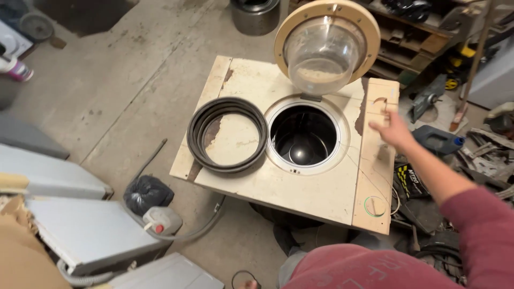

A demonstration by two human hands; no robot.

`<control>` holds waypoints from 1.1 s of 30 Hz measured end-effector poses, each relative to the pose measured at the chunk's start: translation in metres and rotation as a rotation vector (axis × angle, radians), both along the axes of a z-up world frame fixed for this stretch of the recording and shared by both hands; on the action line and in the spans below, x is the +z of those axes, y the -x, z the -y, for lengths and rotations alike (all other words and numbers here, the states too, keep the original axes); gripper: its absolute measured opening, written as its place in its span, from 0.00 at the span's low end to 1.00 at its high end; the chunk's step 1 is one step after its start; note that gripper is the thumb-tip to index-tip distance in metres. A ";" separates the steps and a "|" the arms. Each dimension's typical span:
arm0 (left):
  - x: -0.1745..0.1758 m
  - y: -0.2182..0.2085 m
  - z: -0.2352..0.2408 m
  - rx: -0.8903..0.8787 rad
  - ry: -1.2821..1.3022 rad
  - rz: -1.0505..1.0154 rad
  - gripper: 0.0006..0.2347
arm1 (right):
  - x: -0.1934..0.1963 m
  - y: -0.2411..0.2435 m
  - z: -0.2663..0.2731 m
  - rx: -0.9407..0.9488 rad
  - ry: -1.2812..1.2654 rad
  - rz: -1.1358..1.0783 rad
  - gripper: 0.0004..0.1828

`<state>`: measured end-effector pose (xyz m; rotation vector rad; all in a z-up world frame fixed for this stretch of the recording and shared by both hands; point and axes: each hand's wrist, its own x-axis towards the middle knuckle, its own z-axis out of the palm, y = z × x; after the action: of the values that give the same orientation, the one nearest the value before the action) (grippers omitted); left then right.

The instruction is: The person removes a rubber door seal from a top-loading washing machine, inspects it, and then places it back into the machine. They also briefly inspect the interior of the machine's back panel before returning to the seal.

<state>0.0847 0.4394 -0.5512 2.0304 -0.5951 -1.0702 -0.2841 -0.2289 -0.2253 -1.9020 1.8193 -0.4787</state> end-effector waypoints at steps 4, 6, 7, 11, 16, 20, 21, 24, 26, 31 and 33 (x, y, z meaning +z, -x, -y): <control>-0.015 -0.068 0.092 0.036 -0.010 -0.082 0.18 | -0.006 0.022 -0.066 -0.147 -0.214 0.224 0.45; 0.001 -0.093 0.119 0.095 -0.078 -0.161 0.18 | -0.003 0.020 -0.079 -0.111 -0.221 0.223 0.47; 0.014 -0.101 0.128 0.043 -0.060 -0.100 0.18 | 0.002 0.014 -0.082 -0.073 -0.215 0.276 0.47; 0.024 -0.103 0.147 -0.020 0.029 -0.122 0.17 | 0.045 -0.034 -0.089 0.040 -0.151 0.239 0.47; -0.006 -0.071 0.089 0.122 -0.062 -0.202 0.16 | 0.023 -0.041 -0.115 0.319 -0.025 0.124 0.44; -0.014 -0.038 0.004 0.113 0.155 0.293 0.19 | 0.021 -0.012 -0.201 0.640 -0.094 0.021 0.39; -0.015 -0.033 -0.007 0.126 0.137 0.302 0.19 | 0.021 -0.006 -0.216 0.656 -0.108 0.032 0.39; -0.007 -0.043 -0.035 0.025 -0.254 0.113 0.23 | -0.003 0.013 -0.275 0.578 -0.224 0.079 0.36; -0.007 -0.044 -0.023 0.223 -0.156 0.192 0.26 | -0.052 0.022 -0.294 0.293 -0.250 0.316 0.32; 0.012 -0.129 0.078 0.015 0.066 0.271 0.20 | -0.050 -0.040 -0.283 0.230 -0.165 0.415 0.23; 0.058 -0.170 0.130 -0.079 0.089 0.275 0.18 | -0.034 -0.076 -0.272 0.272 -0.124 0.330 0.21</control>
<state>0.2549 0.3097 -0.4931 2.1057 -0.8545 -0.7980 -0.2084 0.0431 -0.2589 -1.8249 1.3280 -0.5346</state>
